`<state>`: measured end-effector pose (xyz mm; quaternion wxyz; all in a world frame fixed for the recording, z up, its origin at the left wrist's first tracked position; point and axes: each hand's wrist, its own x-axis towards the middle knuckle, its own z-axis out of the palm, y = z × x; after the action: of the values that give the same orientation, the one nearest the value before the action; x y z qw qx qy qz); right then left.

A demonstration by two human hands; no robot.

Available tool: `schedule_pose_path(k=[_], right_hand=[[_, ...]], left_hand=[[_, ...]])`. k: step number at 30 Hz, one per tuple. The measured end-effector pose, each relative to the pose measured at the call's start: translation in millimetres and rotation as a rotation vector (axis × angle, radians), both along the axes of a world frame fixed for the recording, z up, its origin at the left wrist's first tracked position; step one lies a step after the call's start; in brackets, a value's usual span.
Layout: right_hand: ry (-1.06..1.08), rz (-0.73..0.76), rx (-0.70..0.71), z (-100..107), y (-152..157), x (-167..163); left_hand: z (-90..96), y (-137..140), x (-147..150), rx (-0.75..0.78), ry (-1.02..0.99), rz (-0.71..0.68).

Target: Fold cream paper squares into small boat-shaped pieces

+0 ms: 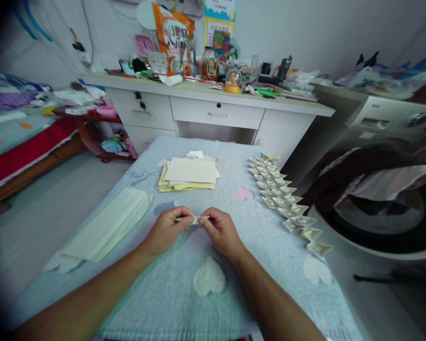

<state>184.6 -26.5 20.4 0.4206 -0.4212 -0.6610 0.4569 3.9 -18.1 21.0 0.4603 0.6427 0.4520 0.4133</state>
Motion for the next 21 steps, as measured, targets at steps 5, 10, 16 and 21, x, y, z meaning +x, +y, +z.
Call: schedule_pose_path(k=[5,10,16,21], right_hand=[[0.06,0.014,-0.049,2.2,-0.3,-1.6],[0.119,0.073,-0.144,-2.8,0.8,-3.2],[0.073,0.061,-0.147,-2.6,0.8,-1.2],[0.085,0.067,-0.146,-1.5,-0.5,1.3]], left_hand=[[-2.6,2.0,1.0,-0.102,-0.094,0.016],[-4.2,3.6,-0.3,-0.111,-0.108,0.018],[-1.8,1.6,-1.6,-0.126,-0.118,-0.054],[-5.0,0.6,-1.7,-0.149,-0.126,-0.133]])
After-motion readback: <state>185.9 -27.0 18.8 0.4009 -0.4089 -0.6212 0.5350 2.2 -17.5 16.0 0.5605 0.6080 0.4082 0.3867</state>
